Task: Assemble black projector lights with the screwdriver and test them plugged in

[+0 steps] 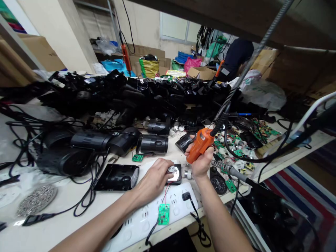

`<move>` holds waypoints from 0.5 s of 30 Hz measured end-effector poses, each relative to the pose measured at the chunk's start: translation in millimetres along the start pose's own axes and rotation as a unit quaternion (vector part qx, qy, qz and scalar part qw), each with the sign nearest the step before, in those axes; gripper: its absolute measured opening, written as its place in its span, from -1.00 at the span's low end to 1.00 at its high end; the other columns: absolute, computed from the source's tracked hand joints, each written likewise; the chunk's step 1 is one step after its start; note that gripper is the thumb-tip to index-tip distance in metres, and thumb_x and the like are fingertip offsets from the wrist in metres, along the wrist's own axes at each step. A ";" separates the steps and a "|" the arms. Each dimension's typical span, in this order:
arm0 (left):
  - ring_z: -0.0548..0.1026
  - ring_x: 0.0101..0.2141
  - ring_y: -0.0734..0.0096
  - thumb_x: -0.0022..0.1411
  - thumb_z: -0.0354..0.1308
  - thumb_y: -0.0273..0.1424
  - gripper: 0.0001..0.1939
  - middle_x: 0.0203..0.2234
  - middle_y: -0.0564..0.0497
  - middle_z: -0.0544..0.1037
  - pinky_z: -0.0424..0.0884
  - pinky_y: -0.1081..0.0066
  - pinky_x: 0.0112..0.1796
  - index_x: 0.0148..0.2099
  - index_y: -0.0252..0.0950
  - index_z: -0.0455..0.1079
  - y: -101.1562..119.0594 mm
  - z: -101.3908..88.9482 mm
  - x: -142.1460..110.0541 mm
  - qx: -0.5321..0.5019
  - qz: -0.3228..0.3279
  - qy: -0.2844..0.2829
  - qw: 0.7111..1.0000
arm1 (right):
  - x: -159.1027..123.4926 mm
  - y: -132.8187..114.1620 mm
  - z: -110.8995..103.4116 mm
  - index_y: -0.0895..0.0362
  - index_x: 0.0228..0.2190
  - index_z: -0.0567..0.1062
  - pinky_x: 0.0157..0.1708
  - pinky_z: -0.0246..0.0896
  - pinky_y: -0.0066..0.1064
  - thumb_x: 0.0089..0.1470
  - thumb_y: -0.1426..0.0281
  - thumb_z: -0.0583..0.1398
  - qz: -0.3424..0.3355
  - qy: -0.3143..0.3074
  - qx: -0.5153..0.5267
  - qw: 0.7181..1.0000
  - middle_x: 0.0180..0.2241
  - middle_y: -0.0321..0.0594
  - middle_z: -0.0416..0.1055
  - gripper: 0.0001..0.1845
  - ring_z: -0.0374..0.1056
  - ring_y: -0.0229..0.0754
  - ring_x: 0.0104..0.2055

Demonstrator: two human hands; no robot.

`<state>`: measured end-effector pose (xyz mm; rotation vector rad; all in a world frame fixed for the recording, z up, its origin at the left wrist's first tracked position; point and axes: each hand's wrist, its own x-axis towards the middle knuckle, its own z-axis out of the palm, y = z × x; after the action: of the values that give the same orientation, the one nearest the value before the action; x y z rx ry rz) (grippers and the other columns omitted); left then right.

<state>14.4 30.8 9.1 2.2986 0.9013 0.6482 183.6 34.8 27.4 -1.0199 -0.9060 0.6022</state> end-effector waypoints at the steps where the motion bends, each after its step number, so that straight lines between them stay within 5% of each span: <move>1: 0.41 -0.08 0.17 0.32 -0.03 -0.40 -0.75 -0.14 -0.17 0.48 0.38 0.17 -0.05 0.02 -0.31 0.30 -1.1 0.9 -0.4 -0.001 0.004 0.003 1.000 | -0.3 0.0 -0.2 0.14 -0.43 0.48 -0.63 0.22 -0.42 0.05 -0.20 -0.21 0.002 0.003 0.005 1.000 -0.61 -0.29 0.35 -0.23 0.26 -0.25 -0.62; 10: 0.41 -0.07 0.23 0.28 0.07 -0.43 -0.78 -0.13 -0.09 0.50 0.36 0.26 -0.04 -0.01 -0.28 0.31 2.4 -7.0 2.3 -0.009 0.011 -0.022 1.000 | 0.7 -5.0 4.0 0.14 -0.60 0.40 -0.64 0.19 -0.43 0.03 -0.22 -0.15 0.015 0.016 0.035 0.999 -0.62 -0.27 0.34 -0.26 0.23 -0.27 -0.65; 15: 0.43 -0.11 0.21 0.28 0.07 -0.41 -0.80 -0.17 -0.10 0.51 0.37 0.25 -0.08 -0.04 -0.28 0.33 2.8 -6.8 4.5 -0.004 -0.011 -0.024 1.000 | 0.6 -18.4 5.3 0.15 -0.43 0.49 -0.63 0.19 -0.42 -0.04 -0.27 -0.11 0.013 0.019 0.055 0.998 -0.62 -0.29 0.35 -0.21 0.26 -0.23 -0.61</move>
<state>14.4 34.7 16.7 2.2832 0.8988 0.5830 179.8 30.0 45.5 -0.9418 -0.8189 0.6461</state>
